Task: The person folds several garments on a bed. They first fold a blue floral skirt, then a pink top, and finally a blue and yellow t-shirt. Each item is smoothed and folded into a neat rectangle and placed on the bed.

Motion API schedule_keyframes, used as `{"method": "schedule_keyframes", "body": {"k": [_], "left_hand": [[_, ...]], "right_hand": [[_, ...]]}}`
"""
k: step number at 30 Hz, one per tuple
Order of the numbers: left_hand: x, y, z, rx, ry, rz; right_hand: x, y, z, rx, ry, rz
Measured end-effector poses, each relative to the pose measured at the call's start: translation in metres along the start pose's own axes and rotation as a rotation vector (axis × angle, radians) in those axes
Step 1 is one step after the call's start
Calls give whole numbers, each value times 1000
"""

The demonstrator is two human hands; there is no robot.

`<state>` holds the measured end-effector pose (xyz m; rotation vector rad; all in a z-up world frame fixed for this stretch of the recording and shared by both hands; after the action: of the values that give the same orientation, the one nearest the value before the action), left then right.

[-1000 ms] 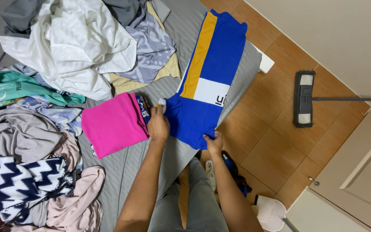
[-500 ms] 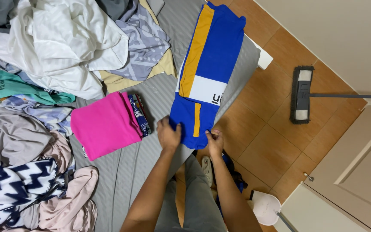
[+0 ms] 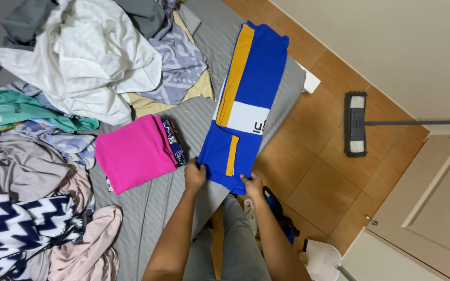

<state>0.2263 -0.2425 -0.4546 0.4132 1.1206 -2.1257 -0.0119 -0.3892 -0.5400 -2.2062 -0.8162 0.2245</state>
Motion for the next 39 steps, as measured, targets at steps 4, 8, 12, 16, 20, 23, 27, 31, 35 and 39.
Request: {"method": "schedule_keyframes", "body": {"k": [4, 8, 12, 16, 20, 23, 27, 31, 35, 39], "left_hand": [[-10, -18, -30, -81, 13, -18], [-10, -29, -66, -75, 36, -23], [-13, -42, -93, -72, 49, -38], [-9, -39, -112, -111, 65, -58], [-20, -39, -95, -124, 69, -87], [-32, -52, -67, -154, 69, -104], [-47, -64, -18, -195, 55, -51], [-47, -50, 25, -157, -133, -12], [-51, -6, 81, -135, -376, 22], [-69, 35, 129, -116, -139, 87]], "right_hand": [[21, -51, -5, 122, 41, 29], [27, -66, 33, 106, 23, 36], [35, -79, 63, 139, 57, 11], [37, -88, 63, 197, -3, 27], [47, -102, 30, 259, 31, 43], [38, -92, 47, 315, -22, 34], [24, -80, 26, 244, 56, 71], [18, -72, -37, 207, 360, 69], [-30, 11, -27, 168, 400, 7], [-24, 17, -131, 107, 402, 112]]}}
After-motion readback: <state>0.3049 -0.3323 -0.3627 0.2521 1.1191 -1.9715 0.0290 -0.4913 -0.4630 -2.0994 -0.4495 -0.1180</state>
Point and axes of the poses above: each hand's wrist, its own y-axis towards the middle knuckle, its own x-axis out of the palm, z = x × y, the point moved 6 cm from there along y, towards the middle knuckle, and after that the axes turned 9 degrees about -z, right-handed, at the moved point
